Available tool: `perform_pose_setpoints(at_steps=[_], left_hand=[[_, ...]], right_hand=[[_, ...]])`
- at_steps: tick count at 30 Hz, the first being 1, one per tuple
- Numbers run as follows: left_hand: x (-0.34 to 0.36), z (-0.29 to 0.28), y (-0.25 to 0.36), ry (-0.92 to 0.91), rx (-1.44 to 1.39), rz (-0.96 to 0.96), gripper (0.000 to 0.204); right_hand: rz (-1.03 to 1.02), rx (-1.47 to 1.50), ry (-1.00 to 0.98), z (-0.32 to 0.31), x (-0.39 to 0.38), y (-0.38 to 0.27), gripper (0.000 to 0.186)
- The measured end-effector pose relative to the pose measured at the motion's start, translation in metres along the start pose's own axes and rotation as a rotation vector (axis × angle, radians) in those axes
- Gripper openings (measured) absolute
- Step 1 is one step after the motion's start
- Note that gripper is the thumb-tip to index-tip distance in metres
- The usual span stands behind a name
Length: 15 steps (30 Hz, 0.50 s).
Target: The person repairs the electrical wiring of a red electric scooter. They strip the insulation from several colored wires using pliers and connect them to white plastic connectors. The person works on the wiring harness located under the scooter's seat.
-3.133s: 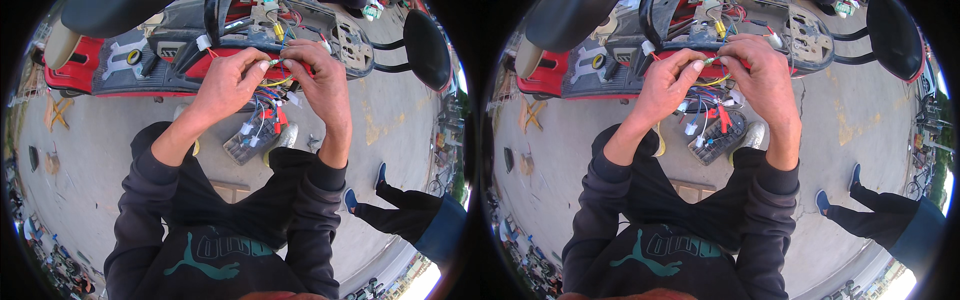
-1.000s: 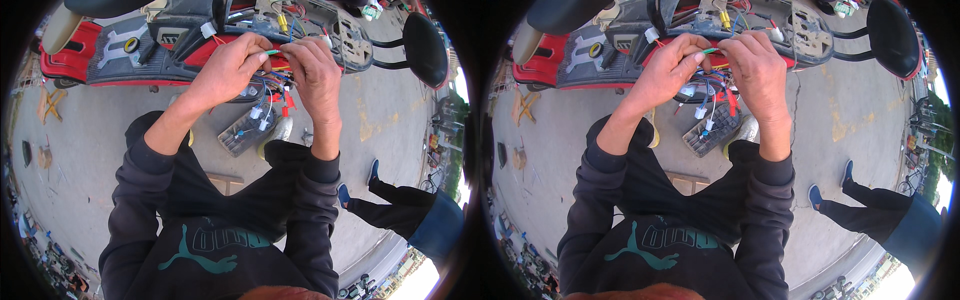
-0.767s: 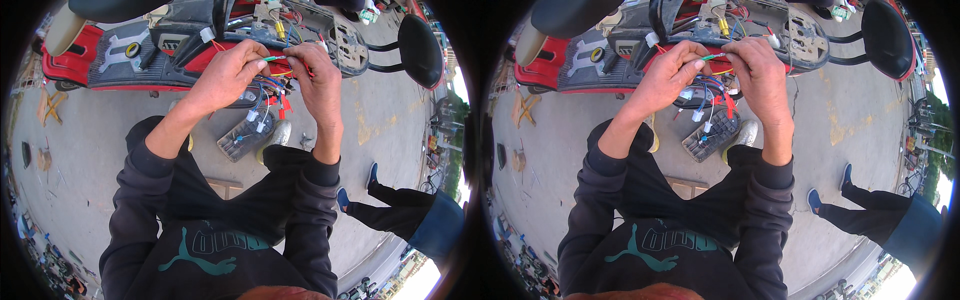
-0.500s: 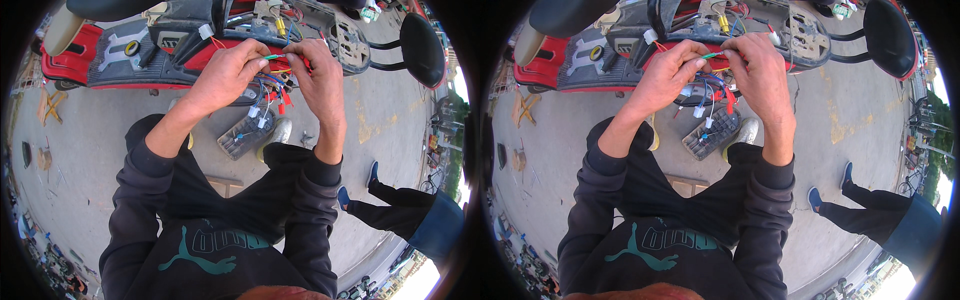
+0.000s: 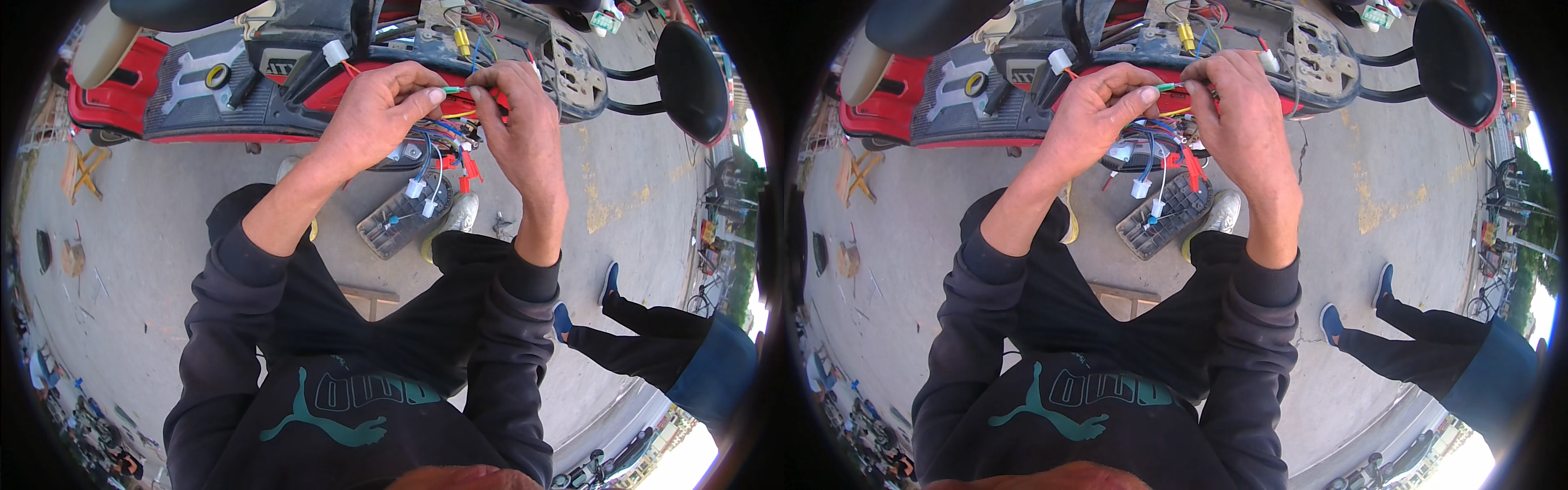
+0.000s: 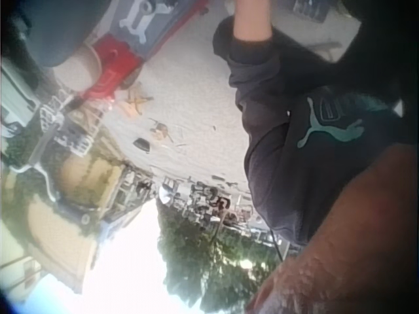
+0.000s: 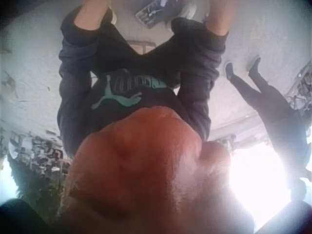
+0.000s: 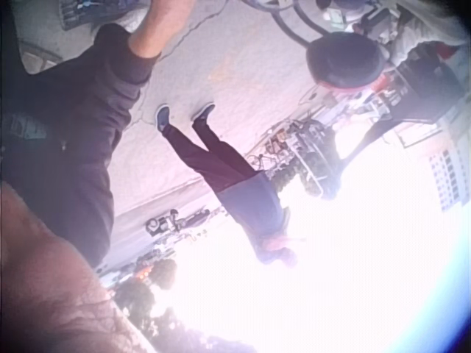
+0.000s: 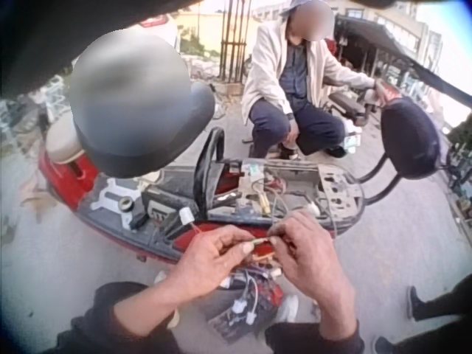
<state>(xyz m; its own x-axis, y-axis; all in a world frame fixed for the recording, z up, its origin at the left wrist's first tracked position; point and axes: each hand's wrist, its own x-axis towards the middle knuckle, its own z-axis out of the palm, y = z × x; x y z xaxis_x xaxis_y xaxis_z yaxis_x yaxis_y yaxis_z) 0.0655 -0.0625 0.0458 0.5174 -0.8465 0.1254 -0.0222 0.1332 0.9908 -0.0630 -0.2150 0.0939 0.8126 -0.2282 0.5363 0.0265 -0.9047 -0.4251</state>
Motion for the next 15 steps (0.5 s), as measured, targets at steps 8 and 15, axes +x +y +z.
perform_pose_setpoints(at_steps=[8,15], left_hand=[[0.0013,0.0029,-0.0005,-0.026,-0.065,-0.032,0.025],[-0.0012,0.0082,0.0040,0.043,0.028,-0.104,0.027]], right_hand=[[0.029,0.044,-0.001,-0.0015,-0.0021,0.0011,0.011],[-0.001,0.027,-0.011,0.0001,-0.0021,0.0018,0.011]])
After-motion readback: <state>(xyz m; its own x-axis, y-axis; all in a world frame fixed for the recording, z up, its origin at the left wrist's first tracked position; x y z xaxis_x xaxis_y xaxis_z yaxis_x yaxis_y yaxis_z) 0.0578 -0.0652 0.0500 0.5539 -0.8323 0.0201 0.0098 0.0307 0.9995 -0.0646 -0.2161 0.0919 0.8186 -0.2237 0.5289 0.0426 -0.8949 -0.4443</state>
